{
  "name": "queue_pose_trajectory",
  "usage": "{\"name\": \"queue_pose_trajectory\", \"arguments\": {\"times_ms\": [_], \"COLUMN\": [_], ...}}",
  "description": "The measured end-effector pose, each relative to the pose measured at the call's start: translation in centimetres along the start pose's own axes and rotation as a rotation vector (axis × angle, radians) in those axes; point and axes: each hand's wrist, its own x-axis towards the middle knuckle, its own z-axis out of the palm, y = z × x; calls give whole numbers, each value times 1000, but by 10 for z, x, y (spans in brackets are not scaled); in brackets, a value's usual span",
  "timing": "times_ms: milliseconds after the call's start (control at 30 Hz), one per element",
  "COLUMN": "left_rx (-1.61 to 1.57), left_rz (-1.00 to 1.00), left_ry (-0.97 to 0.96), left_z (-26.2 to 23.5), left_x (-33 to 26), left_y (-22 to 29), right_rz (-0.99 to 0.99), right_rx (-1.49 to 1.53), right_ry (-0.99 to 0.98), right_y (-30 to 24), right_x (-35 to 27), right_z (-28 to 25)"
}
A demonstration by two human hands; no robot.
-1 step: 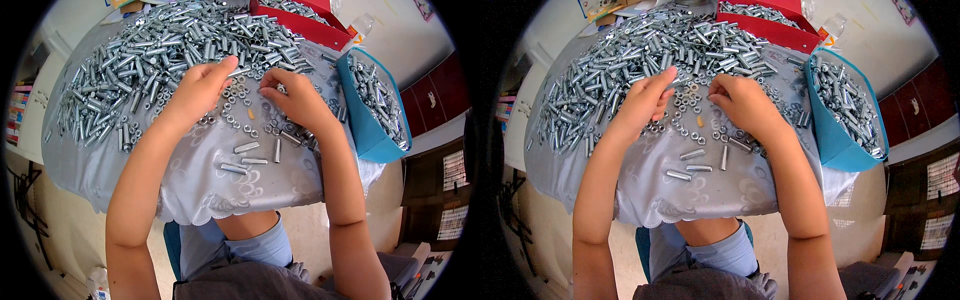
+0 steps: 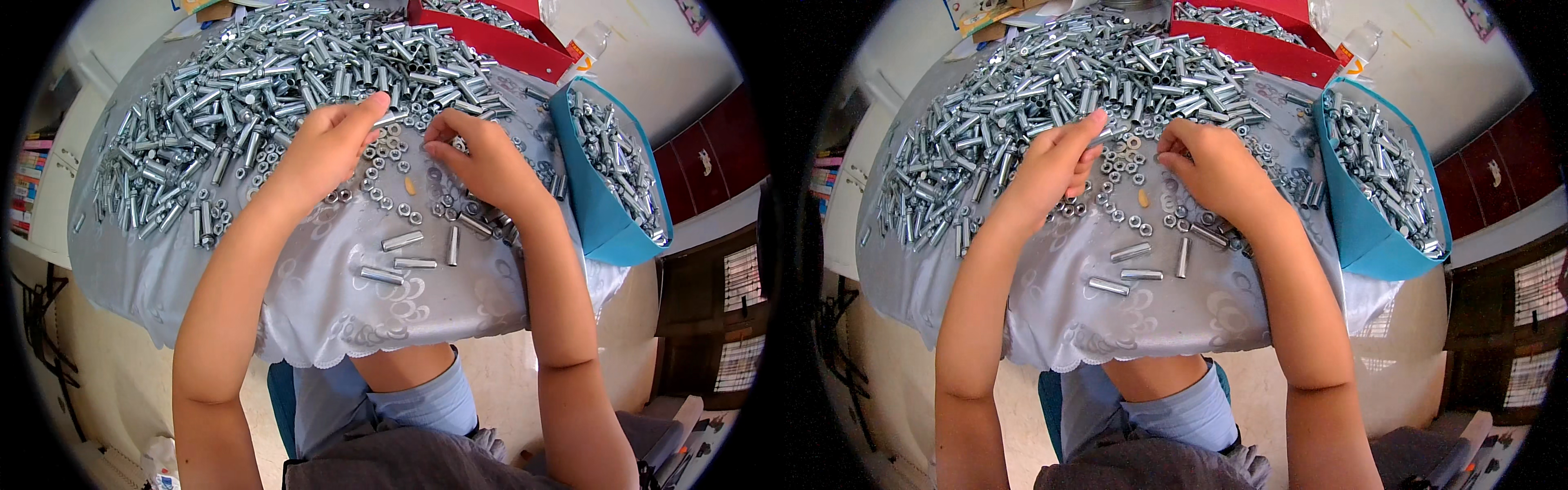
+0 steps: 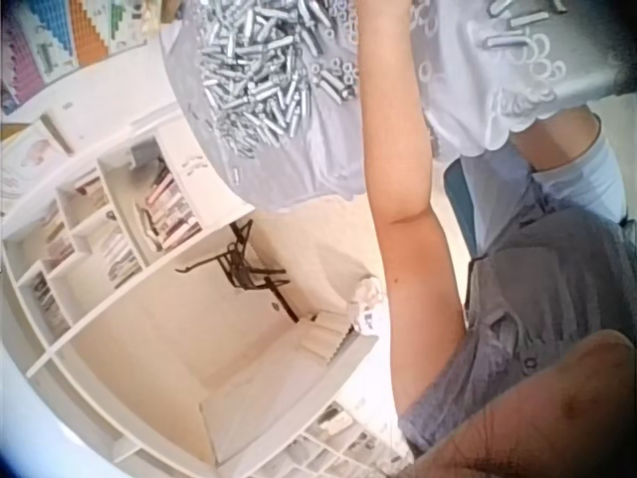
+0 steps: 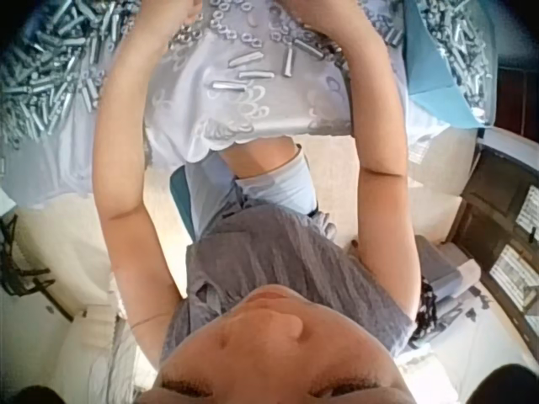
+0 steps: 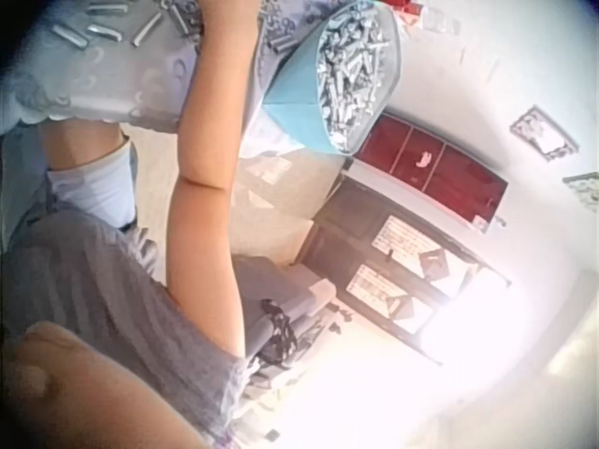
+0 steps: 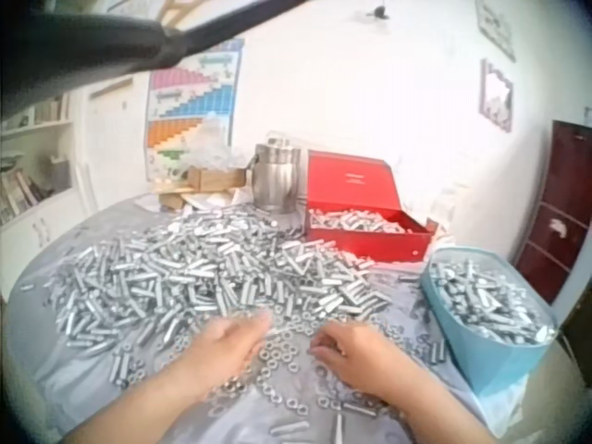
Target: The person sits at a table covered with a white cloth and repeatedly picks up metal bolts and washers. They thread the washers onto the bolts by hand and place the assembled units into a blue container on the right side of the table. The process is repetitive and involves handling small hardware components one by one.
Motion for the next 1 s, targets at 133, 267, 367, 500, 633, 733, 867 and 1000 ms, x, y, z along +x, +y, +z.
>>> {"name": "queue_pose_trajectory", "arguments": {"times_ms": [133, 267, 367, 500, 633, 733, 867, 1000], "left_rx": [20, 25, 15, 12, 16, 14, 19, 18], "left_rz": [7, 8, 39, 38, 56, 56, 45, 33], "left_ry": [13, 17, -2, 7, 17, 14, 48, 30], "left_z": [2, 1, 0, -1, -1, -2, 0, 0], "left_x": [-1, 1, -1, -1, -2, -1, -1, -1], "left_y": [2, -1, -1, 1, 3, 2, 2, 2], "right_rz": [2, -5, -64, -39, 1, 26, -66, -165], "right_rx": [-7, -30, -55, -66, -41, -37, -102, -162], "right_ry": [-16, -31, -85, -132, -131, -129, -132, -89], "right_y": [1, 1, 0, -1, -3, -4, -1, 2], "right_x": [-1, -1, -2, -3, -3, -3, -2, -3], "right_z": [-3, -4, -7, -8, -7, -6, -6, -5]}}
